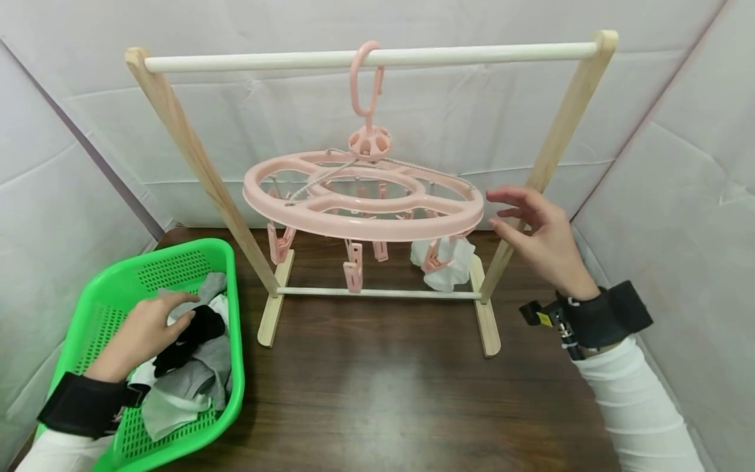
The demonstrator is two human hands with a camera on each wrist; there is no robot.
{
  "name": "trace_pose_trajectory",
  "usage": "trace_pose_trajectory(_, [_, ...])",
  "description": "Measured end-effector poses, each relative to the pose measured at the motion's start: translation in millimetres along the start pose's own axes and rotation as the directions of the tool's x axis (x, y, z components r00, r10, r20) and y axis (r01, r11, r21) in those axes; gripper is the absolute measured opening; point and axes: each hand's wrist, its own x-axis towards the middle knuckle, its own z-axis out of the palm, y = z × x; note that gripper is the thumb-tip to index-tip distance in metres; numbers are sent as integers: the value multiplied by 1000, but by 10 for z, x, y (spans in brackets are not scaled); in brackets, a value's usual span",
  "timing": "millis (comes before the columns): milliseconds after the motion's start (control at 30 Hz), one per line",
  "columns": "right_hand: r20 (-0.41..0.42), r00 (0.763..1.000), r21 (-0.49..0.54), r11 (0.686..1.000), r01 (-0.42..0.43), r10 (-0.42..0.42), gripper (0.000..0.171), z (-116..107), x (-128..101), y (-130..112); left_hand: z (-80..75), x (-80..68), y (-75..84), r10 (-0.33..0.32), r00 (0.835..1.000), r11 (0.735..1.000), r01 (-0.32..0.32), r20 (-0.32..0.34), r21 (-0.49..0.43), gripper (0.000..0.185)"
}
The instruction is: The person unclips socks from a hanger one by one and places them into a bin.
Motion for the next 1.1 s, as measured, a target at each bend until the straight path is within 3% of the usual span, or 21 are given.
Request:
trace_pose_trajectory(100, [99, 993, -71, 995, 75, -68, 44, 0, 87, -81, 7, -10, 26, 8, 1000, 1000, -8, 9, -6, 24])
trace_pose_trajectory(233, [196, 975, -216, 965, 146, -104, 38, 42, 153, -269, 18, -17, 38, 16, 1000, 1000, -16, -1, -14, 25])
trace_pose_trajectory(500, [309, 937, -350, 898, 269, -160, 30, 119, 220, -527, 48, -8, 61, 22, 1000, 1000, -22, 5, -20, 25])
trace_pose_trajectory(633, [315, 930, -368, 878, 305, -191, 28, 192, 213, -579, 60, -3, 74, 27, 1000, 1000, -27, 13, -13, 25])
trace_pose_trajectory(867, [246, 927, -351, 865, 358, -284, 50, 378, 209, -614, 99, -22, 110, 40, 999, 999, -39, 11, -20, 27])
trace_pose_trajectory(1100, [211, 914, -309, 864, 399, -347, 47, 489, 202, -673, 133, -15, 128, 59, 998, 998, -60, -8, -24, 25])
